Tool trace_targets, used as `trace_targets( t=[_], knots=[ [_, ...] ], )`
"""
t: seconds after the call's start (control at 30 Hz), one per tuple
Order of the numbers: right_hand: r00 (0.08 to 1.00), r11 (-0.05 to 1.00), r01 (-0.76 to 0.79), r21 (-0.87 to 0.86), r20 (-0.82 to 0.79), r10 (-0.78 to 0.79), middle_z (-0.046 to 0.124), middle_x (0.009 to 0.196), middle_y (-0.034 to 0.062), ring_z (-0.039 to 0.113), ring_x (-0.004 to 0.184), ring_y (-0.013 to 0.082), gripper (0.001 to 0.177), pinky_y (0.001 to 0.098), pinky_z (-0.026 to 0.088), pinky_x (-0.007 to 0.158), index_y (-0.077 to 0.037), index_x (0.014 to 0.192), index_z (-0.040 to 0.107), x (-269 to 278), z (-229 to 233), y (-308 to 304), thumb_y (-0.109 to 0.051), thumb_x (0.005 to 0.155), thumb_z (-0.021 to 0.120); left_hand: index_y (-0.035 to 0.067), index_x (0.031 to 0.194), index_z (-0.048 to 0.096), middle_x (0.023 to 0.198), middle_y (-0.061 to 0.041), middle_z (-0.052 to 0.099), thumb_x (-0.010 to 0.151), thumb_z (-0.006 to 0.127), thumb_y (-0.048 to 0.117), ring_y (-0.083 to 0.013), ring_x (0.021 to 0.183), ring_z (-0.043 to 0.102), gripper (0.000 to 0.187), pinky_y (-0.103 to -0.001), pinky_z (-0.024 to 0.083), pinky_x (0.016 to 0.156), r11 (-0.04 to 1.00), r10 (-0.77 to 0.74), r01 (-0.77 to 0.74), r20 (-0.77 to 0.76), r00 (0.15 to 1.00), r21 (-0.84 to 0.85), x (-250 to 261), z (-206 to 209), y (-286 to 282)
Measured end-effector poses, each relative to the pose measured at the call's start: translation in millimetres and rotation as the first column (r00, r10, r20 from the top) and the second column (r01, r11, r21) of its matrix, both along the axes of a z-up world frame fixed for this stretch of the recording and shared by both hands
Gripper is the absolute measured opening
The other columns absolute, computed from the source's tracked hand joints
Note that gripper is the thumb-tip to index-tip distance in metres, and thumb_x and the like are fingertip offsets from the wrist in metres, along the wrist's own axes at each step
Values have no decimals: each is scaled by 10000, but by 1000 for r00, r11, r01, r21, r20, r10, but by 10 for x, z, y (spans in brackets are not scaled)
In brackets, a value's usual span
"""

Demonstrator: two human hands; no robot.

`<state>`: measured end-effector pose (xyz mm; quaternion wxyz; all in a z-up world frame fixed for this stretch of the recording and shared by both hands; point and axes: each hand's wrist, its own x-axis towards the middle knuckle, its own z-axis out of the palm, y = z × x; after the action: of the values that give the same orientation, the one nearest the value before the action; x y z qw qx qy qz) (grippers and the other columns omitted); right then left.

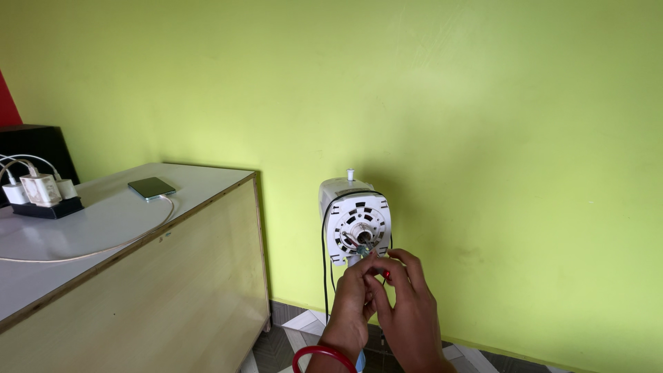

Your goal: The person uses a screwdriver to remove the front grill and a plastic ring from a standing fan, then proceeds to unscrew and remove the rear motor housing. The person handles the fan components and tools throughout the process.

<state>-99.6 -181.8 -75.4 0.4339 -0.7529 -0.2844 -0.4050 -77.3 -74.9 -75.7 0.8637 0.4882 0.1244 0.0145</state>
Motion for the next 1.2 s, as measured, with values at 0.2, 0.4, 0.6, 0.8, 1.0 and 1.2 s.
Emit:
trace_targets(
  t=[0.2,0.4,0.6,0.8,1.0,1.2],
  knots=[
    [998,998,53,-38,19,-53,661,1048,72,721,869,271,158,391,581,682,-86,1057,686,39,-48,-5,-75,899,692,199,792,602,691,72,509,905,634,456,-69,630,412,282,-252,384,620,999,26,-27,-28,999,-47,-7,-50,7],
    [951,980,149,-134,292,-105,674,1087,56,717,936,300,195,414,576,718,-108,1029,694,170,-75,-33,-36,851,662,178,781,595,692,35,348,871,705,503,-109,647,343,354,-305,333,648,985,101,-89,-78,992,147,-19,13,10],
    [989,988,42,148,-146,-20,717,995,33,796,822,186,194,329,658,671,-94,1069,711,208,-102,20,-103,875,725,188,817,609,707,48,455,869,654,477,-102,678,437,298,-304,405,681,993,121,-120,-134,984,16,30,73,-78],
    [973,984,179,-11,150,-175,698,1083,71,763,854,244,178,369,591,640,-107,1017,735,231,-114,8,-18,873,675,168,796,645,685,37,368,876,711,568,-104,662,388,413,-304,367,662,970,120,-82,-157,980,227,15,106,-34],
    [995,993,29,114,-102,-17,661,1114,71,773,838,230,341,357,617,658,-89,1142,666,187,-72,28,-91,814,762,177,862,685,744,30,542,899,635,509,-105,736,510,337,-296,407,690,997,69,-64,-124,990,43,38,88,-79],
    [979,985,156,71,122,-164,696,1022,56,736,884,236,69,377,574,704,-87,940,717,170,-119,49,-70,874,720,161,849,661,759,48,439,892,677,577,-100,769,452,418,-304,382,695,975,90,-59,-142,986,213,-32,16,-89]
  ],
)
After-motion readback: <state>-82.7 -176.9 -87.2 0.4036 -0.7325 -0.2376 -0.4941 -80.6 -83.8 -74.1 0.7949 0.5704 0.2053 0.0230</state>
